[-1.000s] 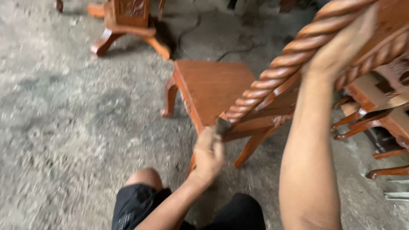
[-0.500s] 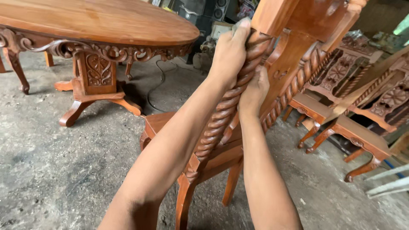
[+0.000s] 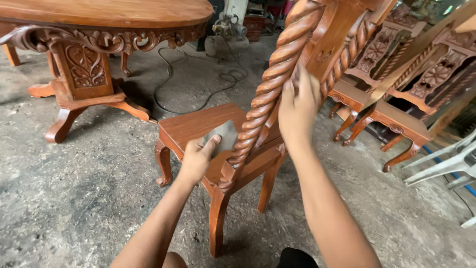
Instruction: The person sands the surfaces of a wooden chair using sandpaper, handling the backrest, legs, and seat to reach all areas.
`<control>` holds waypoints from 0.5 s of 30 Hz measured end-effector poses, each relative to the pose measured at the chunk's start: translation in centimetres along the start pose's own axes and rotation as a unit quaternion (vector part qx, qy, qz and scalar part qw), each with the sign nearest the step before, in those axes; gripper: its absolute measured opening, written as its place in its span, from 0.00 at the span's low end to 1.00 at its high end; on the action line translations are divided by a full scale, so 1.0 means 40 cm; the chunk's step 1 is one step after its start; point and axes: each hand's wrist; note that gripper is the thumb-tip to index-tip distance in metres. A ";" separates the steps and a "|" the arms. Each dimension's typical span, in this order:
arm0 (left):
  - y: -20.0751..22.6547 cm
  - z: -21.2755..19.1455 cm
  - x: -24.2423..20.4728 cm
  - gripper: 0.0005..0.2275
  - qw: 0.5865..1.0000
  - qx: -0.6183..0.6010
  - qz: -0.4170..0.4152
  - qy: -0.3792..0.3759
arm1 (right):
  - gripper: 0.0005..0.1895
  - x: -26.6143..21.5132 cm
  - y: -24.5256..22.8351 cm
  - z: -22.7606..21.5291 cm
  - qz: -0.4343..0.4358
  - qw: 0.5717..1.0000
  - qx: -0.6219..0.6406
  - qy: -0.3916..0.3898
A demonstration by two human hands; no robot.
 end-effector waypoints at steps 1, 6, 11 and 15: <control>0.042 -0.027 -0.014 0.12 0.991 -0.114 0.059 -0.026 | 0.26 -0.065 -0.031 -0.031 0.042 0.995 0.083 -0.029; 0.179 -0.042 -0.070 0.07 0.957 -0.122 0.190 -0.181 | 0.27 -0.291 -0.119 -0.098 0.106 0.910 0.344 -0.203; 0.141 0.015 -0.101 0.09 0.965 -0.018 0.170 -0.200 | 0.18 -0.506 -0.033 -0.146 0.236 0.939 0.177 -0.175; 0.036 0.076 -0.056 0.13 0.975 0.013 0.217 0.040 | 0.16 -0.836 -0.054 -0.202 0.408 0.908 0.071 -0.067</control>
Point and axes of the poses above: each hand's wrist, its own x-axis towards the middle knuckle, its own z-axis out of the palm, y = z × x, and after that the axes turned 6 degrees about x, right-handed
